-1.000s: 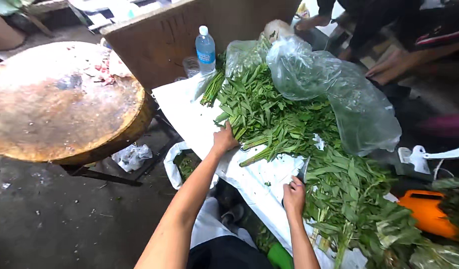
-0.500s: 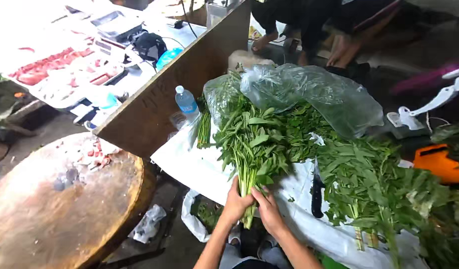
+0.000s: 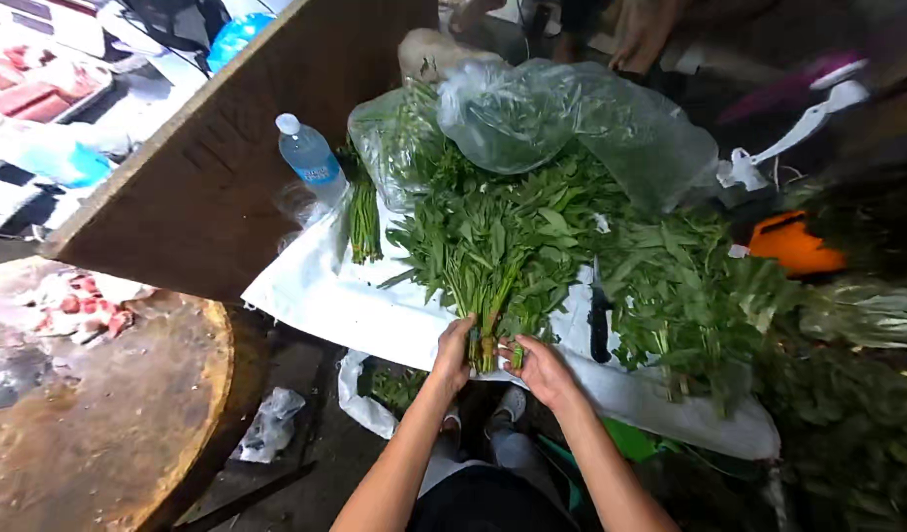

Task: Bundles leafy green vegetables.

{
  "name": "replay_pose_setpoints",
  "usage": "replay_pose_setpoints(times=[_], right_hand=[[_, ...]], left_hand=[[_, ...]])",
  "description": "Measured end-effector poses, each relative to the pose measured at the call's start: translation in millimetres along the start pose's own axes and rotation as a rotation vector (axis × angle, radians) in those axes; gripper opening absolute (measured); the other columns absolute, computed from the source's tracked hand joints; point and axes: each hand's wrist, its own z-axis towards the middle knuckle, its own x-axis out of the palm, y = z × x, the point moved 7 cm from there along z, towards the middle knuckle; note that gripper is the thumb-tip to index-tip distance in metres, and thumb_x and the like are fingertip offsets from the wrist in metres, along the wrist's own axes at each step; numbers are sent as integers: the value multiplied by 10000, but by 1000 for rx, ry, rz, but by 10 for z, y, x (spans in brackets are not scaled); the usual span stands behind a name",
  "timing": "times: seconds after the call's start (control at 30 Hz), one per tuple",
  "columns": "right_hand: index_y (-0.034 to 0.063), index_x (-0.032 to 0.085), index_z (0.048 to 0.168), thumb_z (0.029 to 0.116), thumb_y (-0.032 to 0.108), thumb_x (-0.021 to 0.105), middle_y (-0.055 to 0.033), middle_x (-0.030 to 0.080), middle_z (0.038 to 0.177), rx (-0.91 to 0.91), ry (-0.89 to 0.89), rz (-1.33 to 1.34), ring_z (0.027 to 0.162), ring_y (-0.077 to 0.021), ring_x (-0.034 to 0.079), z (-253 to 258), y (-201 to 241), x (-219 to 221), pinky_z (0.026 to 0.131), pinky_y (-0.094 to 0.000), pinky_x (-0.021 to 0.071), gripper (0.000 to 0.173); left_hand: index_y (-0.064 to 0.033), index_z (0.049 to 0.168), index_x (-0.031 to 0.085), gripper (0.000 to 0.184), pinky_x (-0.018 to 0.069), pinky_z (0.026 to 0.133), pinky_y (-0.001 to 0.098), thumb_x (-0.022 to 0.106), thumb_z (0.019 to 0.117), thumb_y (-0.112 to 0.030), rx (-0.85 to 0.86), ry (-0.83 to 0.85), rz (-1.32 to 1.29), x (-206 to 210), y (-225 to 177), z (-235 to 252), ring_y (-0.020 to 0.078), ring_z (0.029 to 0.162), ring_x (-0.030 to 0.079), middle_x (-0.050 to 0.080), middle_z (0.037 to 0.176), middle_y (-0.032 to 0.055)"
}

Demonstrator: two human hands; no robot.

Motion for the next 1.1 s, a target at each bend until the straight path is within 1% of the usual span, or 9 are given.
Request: replay_pose_setpoints(times=[0.13,0.23,0.3,0.47,0.63,0.7,0.87,1.0,1.1], right_hand=[[18,563,1174,1084,146,480,-111,686,987,-44,-101,38,657,-143,634,-116,33,-203,552,-262,533,177],[-7,547,1217,1073,92,482,-122,688,1034,-225,-22,-52,690,-154,658,-353,238,-328,570,-277,561,186],[-16,546,1211,1039,57,512,-109,676,951,-332,-3,-111,646,-145,646,-521,360,-409,540,-274,566,189],[-42,541,1287,931,31,636,-56,635,812,-600,-178,-245,566,-107,564,-884,607,-598,535,-255,528,376],[-57,619,1310,878,54,729,-209,578,1280,-817,-600,-685,1022,-227,638,-953,865,-777,845,-357,579,460],[-51,668,1214,856,1,729,-248,547,1317,-818,-682,-809,1172,-303,582,-896,934,-881,973,-414,531,366],[-53,665,1157,845,-62,677,-241,537,1338,-885,-716,-795,1201,-294,573,-1081,1043,-956,977,-409,534,312],[-51,544,1341,941,32,661,-189,643,1146,-778,-613,-554,785,-214,696,-1141,1041,-912,680,-385,623,424],[-30,551,1329,935,86,661,-116,659,1061,-857,-556,-466,703,-127,665,-1194,1125,-827,612,-294,599,425]], left_hand=[[33,1315,517,360,632,672,433,626,1005,-116,88,-29,191,-159,-281,-89,283,759,718,696,976,203],[9,1401,540,525,586,894,425,711,946,-191,313,-156,760,-439,-652,-105,245,1018,696,677,1199,181],[64,1458,487,635,456,1067,585,694,945,-247,513,-240,1087,-494,-849,-209,428,1246,572,561,1369,301],[6,1221,685,367,504,964,608,636,969,-257,869,-64,1443,198,-644,-331,443,1105,640,684,1135,244],[16,1299,619,398,485,949,639,636,922,-112,697,-139,1689,420,-454,119,499,1170,597,624,1248,298],[29,1264,628,353,476,959,638,607,937,-102,662,-127,1704,412,-478,176,495,1176,597,628,1241,296],[22,1279,602,391,516,953,577,517,1048,-281,537,-5,1346,358,-783,-48,374,1070,669,680,1123,229],[-19,1126,633,282,518,685,369,487,1041,-245,577,117,862,228,-921,-480,162,725,592,608,845,65],[-53,1059,636,260,459,525,230,434,1022,-212,629,243,435,128,-949,-797,55,549,503,530,671,-57]])
